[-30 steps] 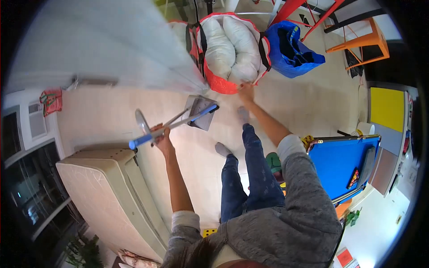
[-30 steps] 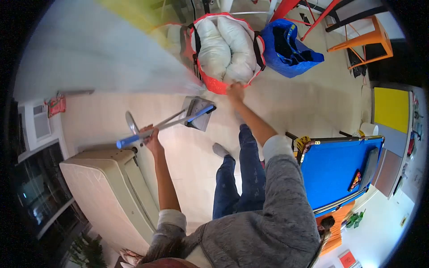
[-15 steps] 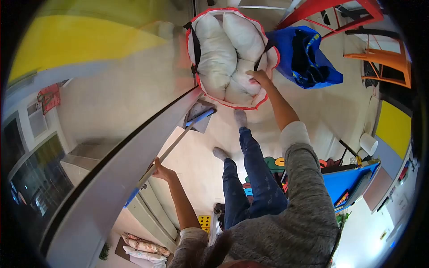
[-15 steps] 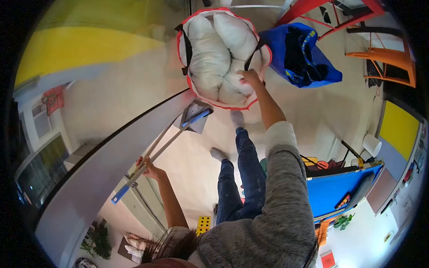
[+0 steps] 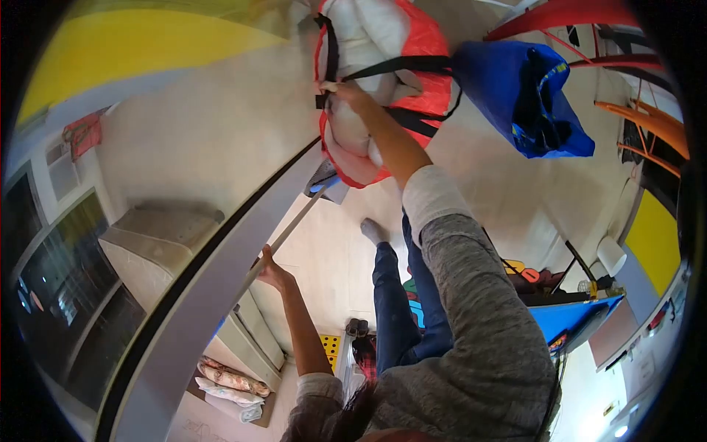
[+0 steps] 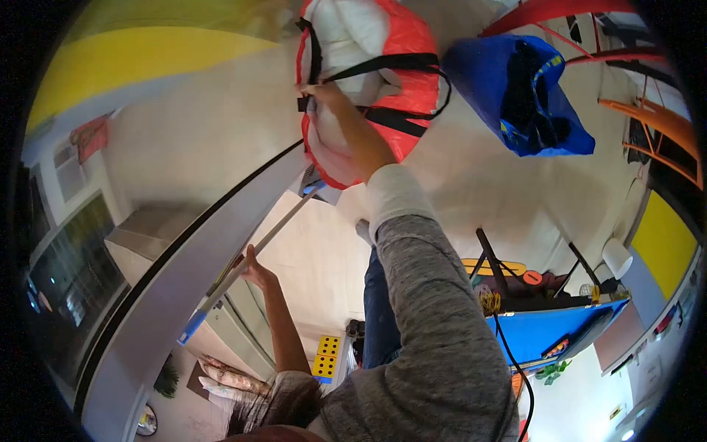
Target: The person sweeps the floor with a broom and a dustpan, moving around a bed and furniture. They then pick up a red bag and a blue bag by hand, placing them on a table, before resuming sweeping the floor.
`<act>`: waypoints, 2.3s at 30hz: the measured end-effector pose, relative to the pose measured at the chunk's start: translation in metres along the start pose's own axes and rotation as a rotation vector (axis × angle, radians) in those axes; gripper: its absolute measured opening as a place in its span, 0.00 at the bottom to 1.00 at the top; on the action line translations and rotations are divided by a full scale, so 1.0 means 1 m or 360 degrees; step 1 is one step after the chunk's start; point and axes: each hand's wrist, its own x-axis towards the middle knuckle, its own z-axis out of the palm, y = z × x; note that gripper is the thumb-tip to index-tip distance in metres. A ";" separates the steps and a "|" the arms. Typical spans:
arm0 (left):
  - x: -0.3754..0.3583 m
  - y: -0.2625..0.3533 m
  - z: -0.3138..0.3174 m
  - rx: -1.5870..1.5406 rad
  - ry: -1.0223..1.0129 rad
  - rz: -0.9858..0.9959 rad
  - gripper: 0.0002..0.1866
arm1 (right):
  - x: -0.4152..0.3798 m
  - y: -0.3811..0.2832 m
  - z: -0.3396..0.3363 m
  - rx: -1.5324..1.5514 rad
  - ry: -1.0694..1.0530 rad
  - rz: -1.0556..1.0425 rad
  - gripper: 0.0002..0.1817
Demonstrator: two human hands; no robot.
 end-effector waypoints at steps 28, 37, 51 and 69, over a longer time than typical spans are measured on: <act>0.019 -0.014 -0.044 0.0202 -0.0703 0.0133 0.49 | -0.484 0.079 -0.220 -0.1805 0.0744 0.0432 0.22; -0.014 -0.024 -0.072 0.1225 -0.0959 -0.0327 0.34 | -0.554 0.149 -0.315 -0.2091 0.0800 0.0702 0.20; -0.377 0.098 0.555 0.1287 -0.2285 0.3109 0.32 | -0.563 0.203 -0.367 -0.1514 0.0814 0.0612 0.17; -0.382 0.060 0.495 0.2091 -0.3609 0.0698 0.24 | -0.565 0.218 -0.382 -0.1238 0.0936 0.0754 0.19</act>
